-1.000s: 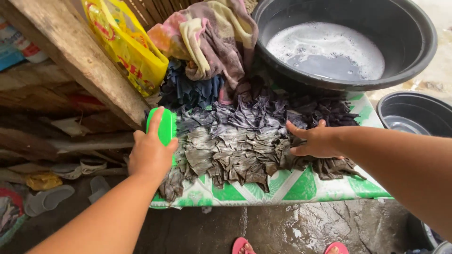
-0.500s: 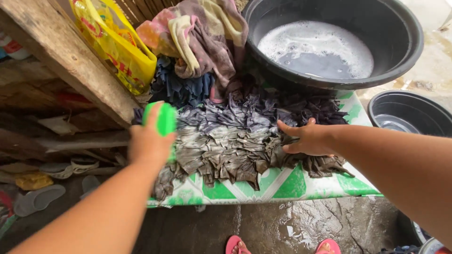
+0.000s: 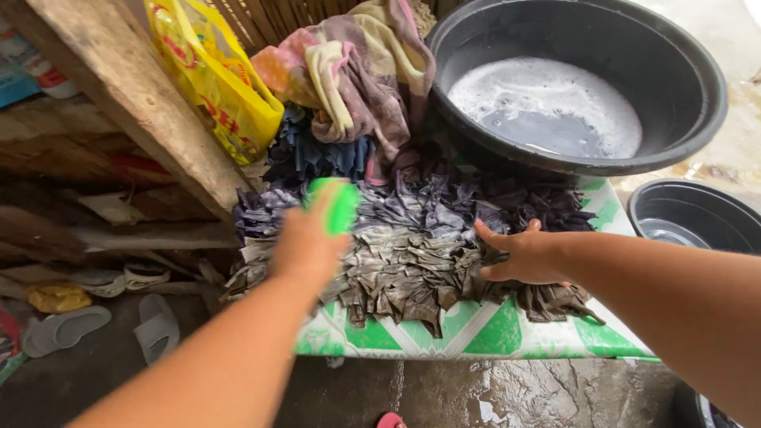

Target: Scrubbing a rug with a brush and soap on a table and rinsing clothes in a basin.

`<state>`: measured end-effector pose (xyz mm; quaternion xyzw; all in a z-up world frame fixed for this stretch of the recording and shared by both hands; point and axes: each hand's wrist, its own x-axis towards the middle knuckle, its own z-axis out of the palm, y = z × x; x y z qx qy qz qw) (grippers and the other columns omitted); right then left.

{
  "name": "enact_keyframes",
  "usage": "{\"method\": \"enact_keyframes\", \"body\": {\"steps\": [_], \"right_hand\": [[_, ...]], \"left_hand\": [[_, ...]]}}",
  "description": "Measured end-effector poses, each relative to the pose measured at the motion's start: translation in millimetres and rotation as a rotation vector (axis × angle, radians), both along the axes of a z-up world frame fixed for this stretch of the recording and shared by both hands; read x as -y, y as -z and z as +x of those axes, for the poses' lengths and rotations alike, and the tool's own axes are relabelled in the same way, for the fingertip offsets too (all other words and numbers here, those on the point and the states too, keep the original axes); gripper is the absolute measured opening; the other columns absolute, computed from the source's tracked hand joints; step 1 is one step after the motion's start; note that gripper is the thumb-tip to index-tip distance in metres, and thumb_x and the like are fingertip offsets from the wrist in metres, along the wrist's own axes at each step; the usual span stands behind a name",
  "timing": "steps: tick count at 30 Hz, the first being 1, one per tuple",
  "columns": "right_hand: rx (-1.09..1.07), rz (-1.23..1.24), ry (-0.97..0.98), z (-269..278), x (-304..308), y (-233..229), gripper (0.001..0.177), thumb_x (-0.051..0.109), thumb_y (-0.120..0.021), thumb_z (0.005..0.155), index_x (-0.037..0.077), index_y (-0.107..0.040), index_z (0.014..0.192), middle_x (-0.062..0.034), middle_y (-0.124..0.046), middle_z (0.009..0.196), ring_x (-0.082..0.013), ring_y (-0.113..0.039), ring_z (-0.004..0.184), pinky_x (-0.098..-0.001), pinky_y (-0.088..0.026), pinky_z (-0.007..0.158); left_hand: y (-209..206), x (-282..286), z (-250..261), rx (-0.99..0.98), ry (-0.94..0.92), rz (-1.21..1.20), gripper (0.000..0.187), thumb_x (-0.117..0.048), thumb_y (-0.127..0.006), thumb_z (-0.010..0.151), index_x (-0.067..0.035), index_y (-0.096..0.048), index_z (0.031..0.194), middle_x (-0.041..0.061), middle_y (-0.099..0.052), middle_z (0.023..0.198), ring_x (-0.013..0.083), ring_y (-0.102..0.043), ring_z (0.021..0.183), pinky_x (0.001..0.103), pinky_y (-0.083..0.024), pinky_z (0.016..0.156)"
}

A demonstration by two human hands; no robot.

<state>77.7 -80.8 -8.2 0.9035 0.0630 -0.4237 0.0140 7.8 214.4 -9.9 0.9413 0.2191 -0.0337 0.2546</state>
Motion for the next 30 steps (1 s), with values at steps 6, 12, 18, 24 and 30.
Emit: {"method": "enact_keyframes", "body": {"steps": [6, 12, 18, 24, 30], "right_hand": [[-0.045, 0.058, 0.141, 0, -7, -1, 0.092, 0.063, -0.057, 0.094, 0.063, 0.011, 0.156, -0.0327, 0.018, 0.165, -0.0541, -0.008, 0.154, -0.0604, -0.057, 0.105], [-0.053, 0.019, 0.163, 1, -7, -10, 0.100, 0.064, -0.063, 0.092, 0.063, 0.013, 0.156, -0.0364, 0.014, 0.164, -0.0528, -0.017, 0.154, -0.0557, -0.059, 0.099], [-0.097, 0.106, 0.100, 5, 1, 0, 0.094, 0.066, -0.058, 0.090, 0.064, 0.009, 0.156, -0.0330, 0.019, 0.165, -0.0613, -0.031, 0.146, -0.0528, -0.064, 0.095], [-0.038, 0.038, 0.112, 4, -5, 5, 0.095, 0.068, -0.058, 0.091, 0.064, 0.013, 0.155, -0.0326, 0.016, 0.166, -0.0576, -0.022, 0.151, -0.0593, -0.060, 0.097], [-0.030, 0.008, 0.138, -4, -9, -1, 0.097, 0.066, -0.062, 0.091, 0.065, 0.011, 0.155, -0.0280, 0.018, 0.168, -0.0544, -0.017, 0.154, -0.0577, -0.062, 0.100]], "left_hand": [[-18, -53, -24, 0.098, -0.261, 0.114, 0.091, -0.023, -0.082, 0.082, -0.050, -0.031, 0.153, 0.017, -0.049, 0.123, 0.0380, -0.064, 0.098, 0.052, -0.055, 0.084], [-24, 96, -20, 0.094, 0.461, 0.107, 0.093, -0.024, -0.080, 0.082, -0.058, -0.030, 0.152, 0.016, -0.048, 0.120, 0.0395, -0.064, 0.098, 0.051, -0.055, 0.084], [-18, -49, -54, -0.113, -0.109, 0.246, 0.089, -0.031, -0.078, 0.084, -0.059, -0.030, 0.153, 0.018, -0.053, 0.120, 0.0418, -0.065, 0.104, 0.054, -0.055, 0.088], [-46, -16, -61, 0.115, -0.268, 0.086, 0.083, -0.025, -0.082, 0.080, -0.050, -0.041, 0.148, 0.016, -0.053, 0.118, 0.0403, -0.064, 0.103, 0.054, -0.054, 0.085], [-16, 85, -53, -0.059, 0.353, 0.074, 0.091, -0.029, -0.080, 0.085, -0.059, -0.027, 0.152, 0.016, -0.048, 0.124, 0.0379, -0.062, 0.105, 0.050, -0.055, 0.087]]}}
